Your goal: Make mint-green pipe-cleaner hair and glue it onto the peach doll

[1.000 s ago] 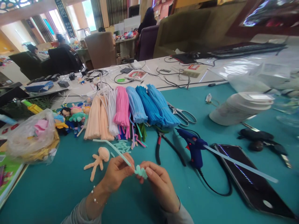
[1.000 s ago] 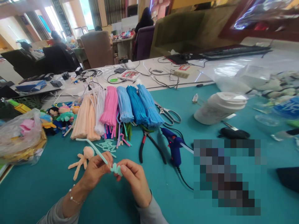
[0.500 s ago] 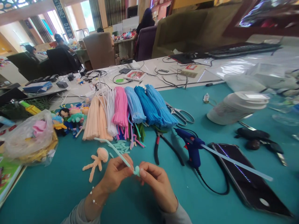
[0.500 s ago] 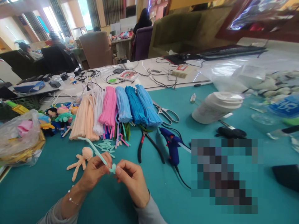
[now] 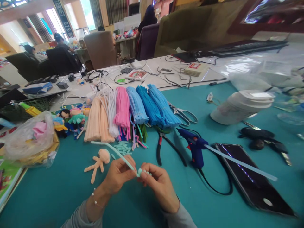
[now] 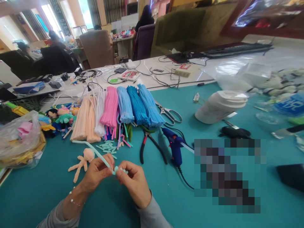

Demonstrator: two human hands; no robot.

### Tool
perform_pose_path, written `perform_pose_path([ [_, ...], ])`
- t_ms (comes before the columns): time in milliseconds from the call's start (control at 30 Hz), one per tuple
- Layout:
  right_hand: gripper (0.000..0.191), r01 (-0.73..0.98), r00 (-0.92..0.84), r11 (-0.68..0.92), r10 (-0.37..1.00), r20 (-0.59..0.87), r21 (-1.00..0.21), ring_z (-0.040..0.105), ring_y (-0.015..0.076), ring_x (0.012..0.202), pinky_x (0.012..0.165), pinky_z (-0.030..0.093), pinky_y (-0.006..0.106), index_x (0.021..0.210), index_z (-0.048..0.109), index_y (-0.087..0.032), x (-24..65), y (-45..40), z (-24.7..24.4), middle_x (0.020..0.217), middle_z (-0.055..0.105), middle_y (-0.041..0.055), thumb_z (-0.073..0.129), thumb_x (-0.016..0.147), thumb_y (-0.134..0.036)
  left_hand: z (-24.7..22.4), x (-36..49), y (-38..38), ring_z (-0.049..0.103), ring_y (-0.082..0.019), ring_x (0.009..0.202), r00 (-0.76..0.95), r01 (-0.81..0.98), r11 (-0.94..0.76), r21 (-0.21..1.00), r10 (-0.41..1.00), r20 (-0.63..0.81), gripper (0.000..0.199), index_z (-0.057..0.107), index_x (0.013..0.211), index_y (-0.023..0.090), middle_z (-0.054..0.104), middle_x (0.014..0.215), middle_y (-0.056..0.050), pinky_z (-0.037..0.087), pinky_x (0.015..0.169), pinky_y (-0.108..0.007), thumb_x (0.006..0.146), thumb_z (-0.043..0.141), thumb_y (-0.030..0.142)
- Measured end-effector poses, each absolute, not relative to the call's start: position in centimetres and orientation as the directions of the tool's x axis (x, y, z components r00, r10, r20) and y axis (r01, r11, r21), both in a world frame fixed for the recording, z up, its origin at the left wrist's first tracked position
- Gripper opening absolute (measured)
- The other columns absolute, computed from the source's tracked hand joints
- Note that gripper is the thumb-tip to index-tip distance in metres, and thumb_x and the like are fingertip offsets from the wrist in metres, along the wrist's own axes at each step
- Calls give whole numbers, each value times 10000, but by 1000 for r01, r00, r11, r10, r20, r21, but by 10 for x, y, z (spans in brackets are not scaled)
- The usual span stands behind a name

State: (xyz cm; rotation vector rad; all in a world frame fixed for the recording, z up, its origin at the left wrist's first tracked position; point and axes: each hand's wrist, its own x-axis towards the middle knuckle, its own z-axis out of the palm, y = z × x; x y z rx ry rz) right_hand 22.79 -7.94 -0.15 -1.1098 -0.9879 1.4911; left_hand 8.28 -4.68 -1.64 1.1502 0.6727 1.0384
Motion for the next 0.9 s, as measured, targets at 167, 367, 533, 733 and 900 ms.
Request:
perform_pose_path([
  [167, 484, -249, -92, -177, 983, -159, -952, 422, 104, 514, 485, 343, 239, 540, 550, -174, 228, -81, 0, 542, 515, -17, 731, 646, -610, -15, 81, -46, 467, -113, 602, 437, -316, 109, 943, 898, 43, 333, 610, 635, 148, 509, 672, 8, 377, 542, -240, 675, 784, 429],
  [367, 489, -209, -111, -183, 980, -162, -961, 425, 102, 501, 475, 344, 241, 542, 537, -177, 228, -81, -4, 527, 511, -21, 710, 660, -619, -11, 79, -45, 479, -112, 611, 504, -299, 195, 934, 864, -19, 312, 610, 634, 139, 504, 657, 12, 400, 558, -234, 662, 805, 382],
  [533, 504, -196, -154, -184, 976, -155, -963, 393, 85, 456, 447, 311, 235, 531, 516, -181, 226, -80, -6, 489, 502, -33, 716, 637, -631, -11, 80, -45, 478, -104, 591, 501, -329, 253, 910, 863, -59, 356, 595, 649, 138, 525, 640, 18, 406, 546, -222, 588, 852, 378],
  [733, 497, -205, -199, -235, 961, -194, -950, 405, 80, 448, 441, 328, 226, 536, 531, -177, 228, -80, -4, 491, 508, -37, 740, 610, -621, -9, 80, -46, 498, -108, 589, 520, -318, 293, 902, 849, -93, 351, 592, 641, 141, 532, 631, 18, 417, 551, -225, 584, 855, 367],
  [900, 464, -233, -223, -242, 956, -191, -942, 444, 100, 506, 489, 370, 239, 618, 595, -169, 231, -79, -4, 541, 534, -25, 746, 613, -609, -9, 80, -46, 524, -121, 583, 512, -311, 301, 901, 852, -108, 349, 596, 625, 153, 533, 630, 18, 430, 552, -242, 579, 852, 386],
])
